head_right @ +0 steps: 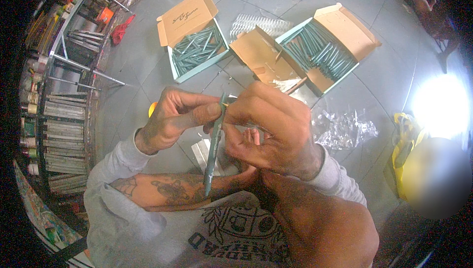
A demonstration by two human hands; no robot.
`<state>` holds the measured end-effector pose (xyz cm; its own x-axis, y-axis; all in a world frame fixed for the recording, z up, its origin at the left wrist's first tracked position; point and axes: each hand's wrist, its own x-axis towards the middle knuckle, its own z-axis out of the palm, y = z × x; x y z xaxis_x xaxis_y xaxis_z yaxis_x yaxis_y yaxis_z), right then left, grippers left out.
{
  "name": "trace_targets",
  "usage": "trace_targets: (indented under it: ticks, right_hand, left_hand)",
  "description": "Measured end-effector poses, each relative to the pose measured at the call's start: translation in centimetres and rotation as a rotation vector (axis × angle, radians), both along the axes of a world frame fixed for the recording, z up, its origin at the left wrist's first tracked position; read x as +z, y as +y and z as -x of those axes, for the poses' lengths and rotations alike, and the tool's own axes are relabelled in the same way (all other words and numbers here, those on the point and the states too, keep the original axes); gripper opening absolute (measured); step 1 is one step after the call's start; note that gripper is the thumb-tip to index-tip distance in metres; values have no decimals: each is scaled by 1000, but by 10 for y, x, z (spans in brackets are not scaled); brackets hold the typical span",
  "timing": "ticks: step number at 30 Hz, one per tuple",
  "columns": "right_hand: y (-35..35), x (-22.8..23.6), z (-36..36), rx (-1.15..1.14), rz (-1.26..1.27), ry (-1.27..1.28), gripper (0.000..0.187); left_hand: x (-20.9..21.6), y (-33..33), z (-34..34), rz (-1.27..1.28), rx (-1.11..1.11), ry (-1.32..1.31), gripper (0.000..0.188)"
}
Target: The person assembles small green tubes by hand, taking white plastic inserts and pushing them into the ends of the tubes before placing the finished items back into a box.
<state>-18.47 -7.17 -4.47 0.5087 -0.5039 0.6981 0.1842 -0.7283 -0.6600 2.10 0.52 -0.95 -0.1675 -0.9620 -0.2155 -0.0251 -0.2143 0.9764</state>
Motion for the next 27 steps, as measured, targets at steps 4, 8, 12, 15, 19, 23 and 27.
trace_targets:
  ticks: [4, 8, 12, 15, 19, 23, 27]
  right_hand:
    - [1, 0, 1, 10, -44, 2, 17]
    - [3, -2, -1, -24, -71, -19, 16]
    - [3, -6, -3, -38, -87, -33, 16]
    - [4, -7, -5, -44, -104, -39, 16]
    - [5, -8, -5, -67, -102, -48, 16]
    - [6, -9, -7, -96, -61, -57, 15]
    - [8, -9, -9, -111, -45, -75, 15]
  left_hand:
    - [-2, 0, 1, 18, -7, -16, 30]
    - [0, -1, 0, 10, -20, -15, 31]
    - [0, 0, 0, 8, -17, -27, 31]
    - [-3, 1, 0, 0, -13, -11, 31]
    - [-3, 1, 2, 13, 1, -2, 27]
    - [-2, 2, 4, 1, 13, 9, 26]
    - [-2, 2, 4, 24, 19, -14, 25]
